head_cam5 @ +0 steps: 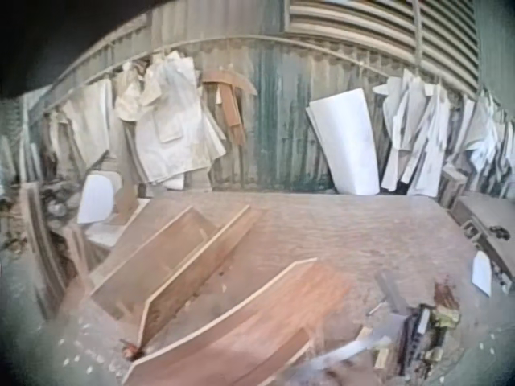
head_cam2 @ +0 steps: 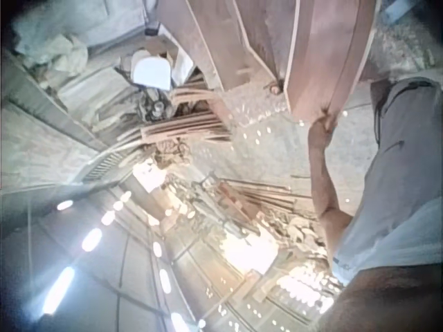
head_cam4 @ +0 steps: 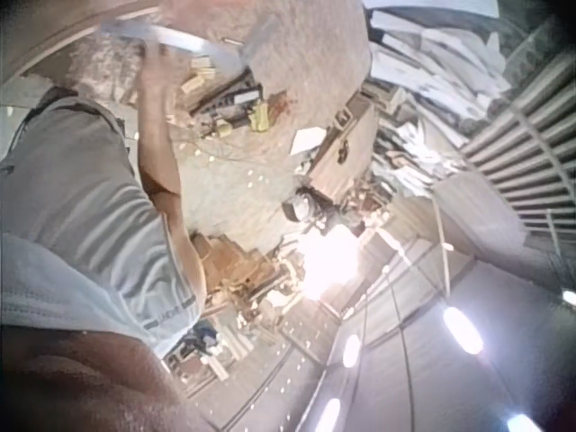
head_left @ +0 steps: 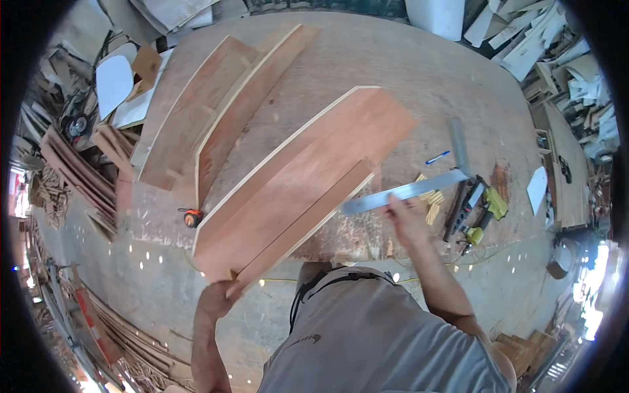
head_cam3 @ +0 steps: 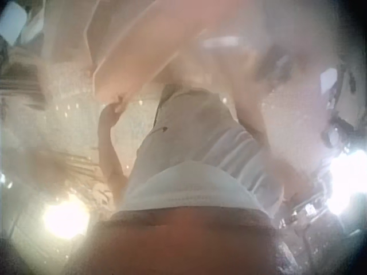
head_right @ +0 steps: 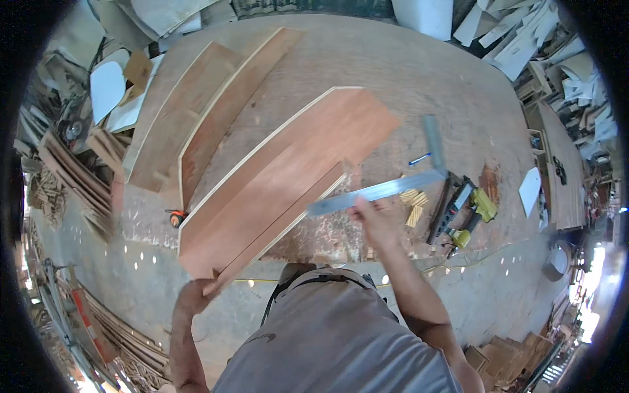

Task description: The person measures and marks a curved wooden board using a square and a pen. They then attach small wooden blocks to the board using a pneumatic nail gun and a hammer, securing the pieces in place.

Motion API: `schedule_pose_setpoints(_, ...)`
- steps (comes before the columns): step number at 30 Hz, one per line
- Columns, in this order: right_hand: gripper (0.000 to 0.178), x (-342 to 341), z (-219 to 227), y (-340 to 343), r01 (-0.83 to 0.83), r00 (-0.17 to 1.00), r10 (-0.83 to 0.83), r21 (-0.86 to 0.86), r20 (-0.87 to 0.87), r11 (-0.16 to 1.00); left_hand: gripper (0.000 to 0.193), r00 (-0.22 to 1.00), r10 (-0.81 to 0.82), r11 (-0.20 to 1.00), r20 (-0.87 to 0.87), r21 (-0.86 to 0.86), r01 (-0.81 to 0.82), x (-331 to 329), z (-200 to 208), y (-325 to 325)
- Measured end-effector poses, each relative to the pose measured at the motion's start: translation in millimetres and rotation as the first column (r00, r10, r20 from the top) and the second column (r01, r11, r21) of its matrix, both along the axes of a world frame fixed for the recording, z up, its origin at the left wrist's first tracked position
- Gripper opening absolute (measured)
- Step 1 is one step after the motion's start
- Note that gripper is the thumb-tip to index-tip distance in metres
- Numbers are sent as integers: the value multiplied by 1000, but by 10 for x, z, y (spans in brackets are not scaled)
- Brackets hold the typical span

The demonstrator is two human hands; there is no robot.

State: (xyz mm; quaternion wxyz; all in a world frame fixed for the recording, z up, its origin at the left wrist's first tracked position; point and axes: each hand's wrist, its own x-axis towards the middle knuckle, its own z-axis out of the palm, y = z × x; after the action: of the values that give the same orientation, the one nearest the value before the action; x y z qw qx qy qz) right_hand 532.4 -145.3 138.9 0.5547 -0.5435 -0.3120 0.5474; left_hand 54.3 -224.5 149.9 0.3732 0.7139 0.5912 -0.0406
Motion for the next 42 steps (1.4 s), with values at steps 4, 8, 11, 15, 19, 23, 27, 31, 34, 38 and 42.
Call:
schedule_pose_setpoints(4, 21, -309, -66, 247, -115, 992, 108, -112, -66, 987, 34, 860, 8, 891, 510, 387, -237, 1351, 210, 988)
schedule_pose_setpoints(8, 24, -207, -109, 721, -305, 932, 333, -185, 145, 934, 24, 761, -50, 982, 647, 169, -80, 2456, 171, 1779)
schedule_pose_setpoints(11, 26, 24, 72, 1193, -341, 847, 383, -175, 368, 924, 23, 687, 144, 989, 713, -72, -133, 2699, -280, 2227)
schedule_pose_setpoints(15, 26, 1650, -673, 1443, -79, 572, 110, -78, 813, 994, 23, 782, 130, 984, 610, 19, -178, 2874, -985, 2679)
schedule_pose_setpoints(19, 44, 2928, -1341, 1299, -2, 7, 322, -322, 947, 947, 23, 784, -20, 991, 621, 114, -65, 2799, -1649, 2709)
schedule_pose_setpoints(23, 50, 3289, -1736, 1278, -27, -187, 431, -443, 883, 896, 23, 802, 157, 985, 576, -35, -168, 2946, -1851, 2601)
schedule_pose_setpoints(27, 41, 3371, -1849, 1368, -135, -286, 344, -394, 894, 909, 23, 858, 180, 982, 481, -143, -126, 3046, -1848, 2648)
schedule_pose_setpoints(31, 34, 3315, -1698, 1548, -168, -335, 321, -391, 886, 905, 22, 927, 83, 996, 365, 3, -90, 3190, -1816, 2789)
schedule_pose_setpoints(34, 28, 3079, -1528, 1552, -112, -149, 253, -271, 956, 956, 18, 954, 13, 999, 299, -49, 1, 3239, -1720, 2943)
schedule_pose_setpoints(38, 16, 2492, -1578, 1575, -28, 487, 233, -251, 842, 967, 16, 951, 51, 996, 305, -84, -27, 3182, -1742, 3014)
schedule_pose_setpoints(42, 23, 1920, -1794, 1877, 30, 824, 172, -345, 540, 938, 20, 945, 52, 995, 322, -100, -20, 3329, -1890, 3104)
